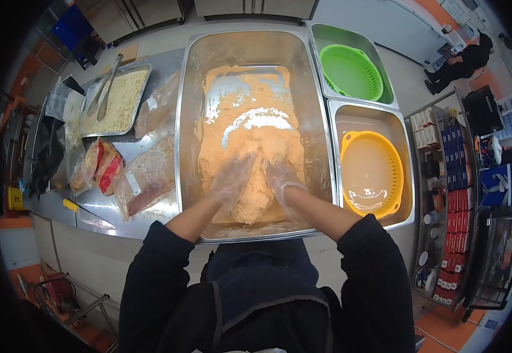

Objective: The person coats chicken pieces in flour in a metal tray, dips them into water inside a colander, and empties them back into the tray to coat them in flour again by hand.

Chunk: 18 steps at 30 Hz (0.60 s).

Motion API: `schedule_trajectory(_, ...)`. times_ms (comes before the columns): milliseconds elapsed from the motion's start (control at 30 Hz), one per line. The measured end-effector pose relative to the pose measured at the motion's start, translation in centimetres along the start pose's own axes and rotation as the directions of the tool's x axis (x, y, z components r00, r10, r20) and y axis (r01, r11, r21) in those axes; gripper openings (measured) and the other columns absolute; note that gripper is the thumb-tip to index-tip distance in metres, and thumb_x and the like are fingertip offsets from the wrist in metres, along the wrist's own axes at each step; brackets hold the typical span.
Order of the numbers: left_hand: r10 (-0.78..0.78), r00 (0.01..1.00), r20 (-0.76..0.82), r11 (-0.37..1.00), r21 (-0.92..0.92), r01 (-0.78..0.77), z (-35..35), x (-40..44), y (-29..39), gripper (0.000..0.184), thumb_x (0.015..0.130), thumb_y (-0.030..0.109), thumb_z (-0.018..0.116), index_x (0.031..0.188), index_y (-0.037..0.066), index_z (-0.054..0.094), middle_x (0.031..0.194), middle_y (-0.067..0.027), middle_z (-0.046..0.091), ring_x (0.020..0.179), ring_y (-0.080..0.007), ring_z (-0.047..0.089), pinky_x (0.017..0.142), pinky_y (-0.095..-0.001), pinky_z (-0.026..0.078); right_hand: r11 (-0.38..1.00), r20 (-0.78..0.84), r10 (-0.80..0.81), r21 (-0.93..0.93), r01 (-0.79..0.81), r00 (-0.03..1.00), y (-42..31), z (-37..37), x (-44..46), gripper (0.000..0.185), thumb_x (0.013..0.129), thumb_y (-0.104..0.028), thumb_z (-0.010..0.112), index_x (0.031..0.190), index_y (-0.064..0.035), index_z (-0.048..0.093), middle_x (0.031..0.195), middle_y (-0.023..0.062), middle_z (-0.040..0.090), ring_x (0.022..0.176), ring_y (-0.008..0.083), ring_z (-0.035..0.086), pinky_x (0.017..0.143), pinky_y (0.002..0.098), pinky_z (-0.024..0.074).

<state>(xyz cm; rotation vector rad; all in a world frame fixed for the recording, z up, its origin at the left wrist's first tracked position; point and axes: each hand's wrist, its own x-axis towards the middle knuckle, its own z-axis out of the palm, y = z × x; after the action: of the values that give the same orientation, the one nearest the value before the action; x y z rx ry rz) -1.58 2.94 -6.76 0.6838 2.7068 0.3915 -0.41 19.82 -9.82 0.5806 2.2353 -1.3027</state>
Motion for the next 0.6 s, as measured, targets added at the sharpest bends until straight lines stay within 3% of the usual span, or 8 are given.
schedule_trajectory(67, 0.208, 0.941, -0.266, 0.978, 0.023, -0.209, -3.6, -2.7, -0.8, 0.038, 0.091, 0.013, 0.036, 0.128, 0.003, 0.04, 0.118, -0.0197, 0.053, 0.108, -0.0314, 0.052, 0.092, -0.0379, 0.042, 0.984, -0.017, -0.107, 0.14, 0.109, 0.994, -0.3, -2.1, 0.0, 0.05, 0.086, -0.048, 0.047, 0.104, -0.003, 0.058, 0.104, 0.0125, 0.061, 0.09, 0.0257, 0.057, 0.08, 0.0367, 0.0443)
schedule_trajectory(133, 0.382, 0.774, -0.505, 0.916, 0.095, -0.391, -4.1, -4.1, -2.2, 0.038, 0.092, 0.015, 0.041, 0.127, 0.003, 0.039, 0.114, -0.0191, 0.056, 0.107, -0.028, 0.054, 0.089, -0.0378, 0.044, 0.749, 0.301, -0.313, -0.504, 0.429, 0.901, -8.3, -7.2, -4.9, 0.043, 0.083, -0.044, 0.05, 0.099, -0.0053, 0.058, 0.096, 0.0156, 0.062, 0.091, 0.0301, 0.058, 0.081, 0.0377, 0.0438)
schedule_trajectory(200, -0.083, 0.823, -0.562, 0.216, -0.816, -0.536, -2.0, -4.3, -4.0, 0.025, 0.089, 0.017, 0.046, 0.109, 0.004, 0.052, 0.096, -0.0132, 0.061, 0.092, -0.0251, 0.059, 0.077, -0.0389, 0.048, 0.628, 0.36, -0.393, -0.567, 0.533, 0.846, -10.0, -8.5, -5.0, 0.037, 0.084, -0.039, 0.048, 0.1, -0.0062, 0.058, 0.098, 0.0158, 0.062, 0.089, 0.0297, 0.059, 0.079, 0.0373, 0.045)
schedule_trajectory(233, -0.086, 0.823, -0.561, 0.218, -0.817, -0.534, -3.2, -4.8, -3.9, 0.025, 0.089, 0.017, 0.046, 0.109, 0.004, 0.052, 0.096, -0.0132, 0.061, 0.092, -0.0251, 0.059, 0.077, -0.0389, 0.048, 0.485, 0.424, -0.457, -0.618, 0.619, 0.782, -10.6, -8.8, -4.6, 0.032, 0.086, -0.033, 0.047, 0.101, -0.0071, 0.058, 0.101, 0.0161, 0.061, 0.088, 0.0293, 0.06, 0.078, 0.0369, 0.0463)
schedule_trajectory(300, -0.264, 0.961, -0.083, 0.436, -0.899, 0.042, -5.5, -5.9, -3.8, 0.022, 0.089, 0.023, 0.048, 0.086, 0.003, 0.057, 0.079, -0.0149, 0.06, 0.08, -0.0304, 0.059, 0.071, -0.0407, 0.047, 0.352, 0.328, -0.476, -0.779, 0.519, 0.816, -10.0, -7.5, -0.2, 0.03, 0.087, -0.03, 0.045, 0.103, -0.0085, 0.058, 0.104, 0.0151, 0.06, 0.09, 0.0278, 0.059, 0.08, 0.037, 0.046)
schedule_trajectory(433, -0.253, 0.915, -0.314, 0.836, -0.548, 0.043, -2.7, -3.0, -4.1, 0.038, 0.088, 0.033, 0.049, 0.072, -0.001, 0.054, 0.074, -0.0212, 0.059, 0.078, -0.0372, 0.058, 0.071, -0.0409, 0.046, 0.075, 0.355, -0.526, -0.886, 0.458, 0.773, -9.8, -1.5, 4.8, 0.028, 0.089, -0.026, 0.042, 0.105, -0.0107, 0.059, 0.108, 0.0116, 0.06, 0.095, 0.0256, 0.057, 0.085, 0.0362, 0.0441)
schedule_trajectory(500, -0.317, 0.882, -0.348, 0.948, -0.12, 0.294, -2.0, -1.0, -4.5, 0.021, 0.087, 0.018, 0.056, 0.072, 0.004, 0.051, 0.071, -0.0039, 0.05, 0.073, -0.0129, 0.055, 0.072, -0.0281, 0.047, 0.224, 0.462, -0.519, -0.738, 0.636, 0.719, -9.7, -0.5, 4.9, 0.028, 0.088, -0.028, 0.044, 0.105, -0.0104, 0.059, 0.107, 0.0104, 0.06, 0.096, 0.0255, 0.057, 0.086, 0.0357, 0.0434)
schedule_trajectory(600, -0.554, 0.803, -0.221, 0.642, -0.728, 0.242, -2.3, -0.7, -4.6, 0.027, 0.087, 0.019, 0.056, 0.07, 0.0, 0.051, 0.074, -0.0101, 0.051, 0.07, -0.0154, 0.051, 0.069, -0.0282, 0.045, 0.332, 0.681, -0.548, -0.356, 0.874, 0.486, -8.1, -0.1, 3.1, 0.029, 0.087, -0.03, 0.047, 0.102, -0.009, 0.06, 0.105, 0.0088, 0.061, 0.097, 0.0256, 0.056, 0.086, 0.0344, 0.043)
